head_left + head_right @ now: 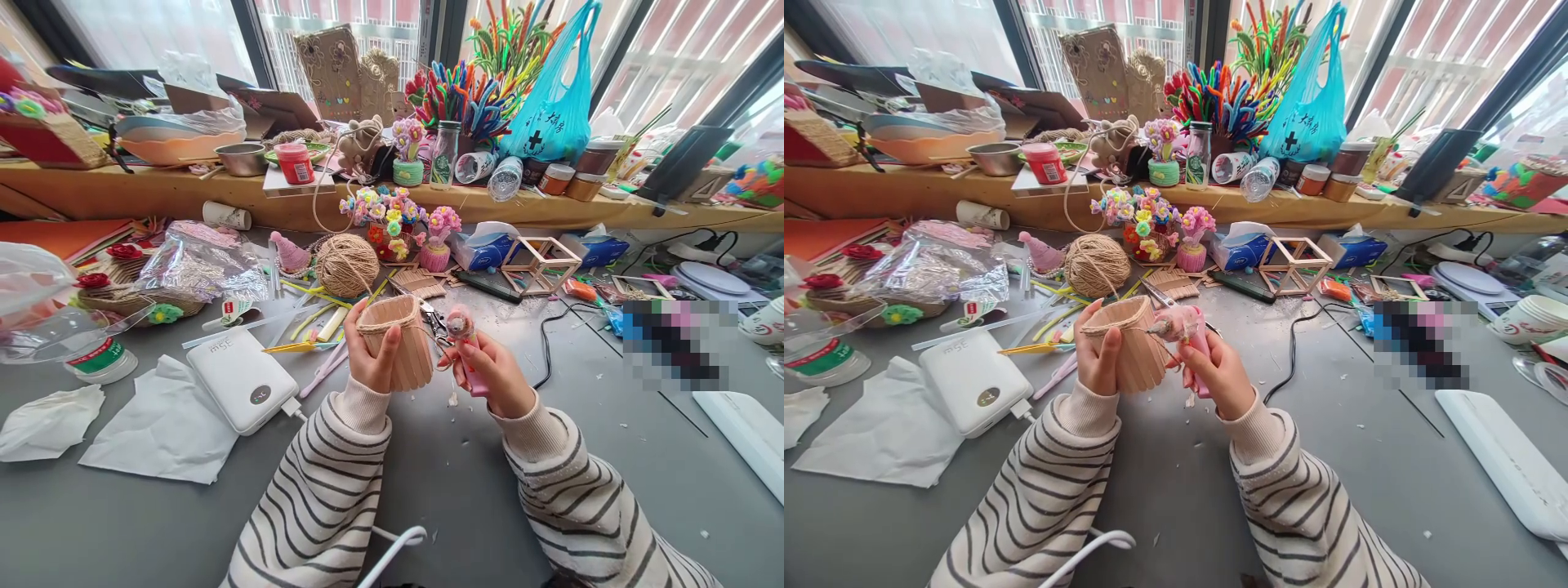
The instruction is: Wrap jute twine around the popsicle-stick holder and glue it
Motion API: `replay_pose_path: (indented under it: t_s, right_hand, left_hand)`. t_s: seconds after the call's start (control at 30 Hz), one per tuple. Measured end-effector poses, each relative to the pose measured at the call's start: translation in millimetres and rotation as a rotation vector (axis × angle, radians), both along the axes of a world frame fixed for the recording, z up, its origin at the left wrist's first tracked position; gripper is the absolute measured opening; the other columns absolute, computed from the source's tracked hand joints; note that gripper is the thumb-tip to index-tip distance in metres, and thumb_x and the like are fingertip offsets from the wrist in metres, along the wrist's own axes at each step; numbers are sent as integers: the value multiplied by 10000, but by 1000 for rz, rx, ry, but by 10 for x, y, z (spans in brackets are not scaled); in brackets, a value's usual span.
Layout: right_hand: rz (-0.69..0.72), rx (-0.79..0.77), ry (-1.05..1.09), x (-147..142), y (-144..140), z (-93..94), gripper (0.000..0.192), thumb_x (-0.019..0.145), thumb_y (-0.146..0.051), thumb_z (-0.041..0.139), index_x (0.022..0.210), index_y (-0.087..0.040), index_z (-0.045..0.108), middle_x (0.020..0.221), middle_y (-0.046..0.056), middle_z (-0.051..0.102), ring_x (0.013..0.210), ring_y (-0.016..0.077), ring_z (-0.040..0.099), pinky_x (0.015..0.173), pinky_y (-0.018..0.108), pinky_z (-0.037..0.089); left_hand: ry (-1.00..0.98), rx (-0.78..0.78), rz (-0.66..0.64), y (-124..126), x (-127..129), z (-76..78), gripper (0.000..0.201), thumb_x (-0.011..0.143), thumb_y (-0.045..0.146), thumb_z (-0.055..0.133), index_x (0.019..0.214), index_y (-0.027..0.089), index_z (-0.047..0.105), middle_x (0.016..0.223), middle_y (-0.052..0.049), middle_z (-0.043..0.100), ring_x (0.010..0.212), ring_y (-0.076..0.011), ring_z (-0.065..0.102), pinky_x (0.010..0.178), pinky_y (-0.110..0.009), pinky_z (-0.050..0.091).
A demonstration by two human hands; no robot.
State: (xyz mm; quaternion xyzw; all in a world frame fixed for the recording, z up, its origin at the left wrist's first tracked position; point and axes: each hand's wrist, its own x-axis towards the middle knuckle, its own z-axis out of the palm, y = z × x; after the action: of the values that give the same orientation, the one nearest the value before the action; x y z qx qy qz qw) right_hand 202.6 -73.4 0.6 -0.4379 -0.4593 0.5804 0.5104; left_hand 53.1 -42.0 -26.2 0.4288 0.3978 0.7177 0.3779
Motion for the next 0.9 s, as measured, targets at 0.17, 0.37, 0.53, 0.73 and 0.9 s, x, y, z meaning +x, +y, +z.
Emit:
replay_pose_path:
  t_s: [0.17,0.37,0.53,0.73,0.9]
  right_hand:
    - [-128,47,-21,24,-11,4,405,657,-508,637,838,-170,508,685,31,652,403,67,441,351,196,291]
    - [-486,218,-230,80,-22,-51,347,668,-478,631,777,-185,481,617,-15,569,442,79,440,385,208,333]
    - [-787,428,-608,68,-60,-53,319,613,-430,660,704,-202,456,540,-64,446,430,74,375,409,224,343]
    - [-812,404,-701,-18,-122,18,287,649,-431,625,750,-214,467,548,-52,474,428,92,415,454,252,381]
    - [-829,417,-764,-9,-119,10,305,645,-452,624,752,-217,461,574,-44,474,429,93,396,434,253,381]
  left_hand:
    - [2,197,-68,26,-65,-90,575,678,501,626,1146,209,465,956,-59,597,839,-190,590,751,-322,464]
    - [-43,253,-135,-30,-35,-73,541,717,493,589,1160,205,470,933,-57,608,820,-185,593,733,-318,468]
    - [-87,186,-159,-37,-30,-106,551,718,520,568,1158,208,454,987,-76,599,889,-226,589,785,-379,455]
    - [-67,180,-148,-33,-23,-126,564,707,539,570,1159,220,459,985,-67,595,887,-219,581,797,-381,442]
    - [-64,171,-136,-45,-17,-131,555,717,536,558,1154,210,453,1004,-75,588,901,-222,579,807,-388,442]
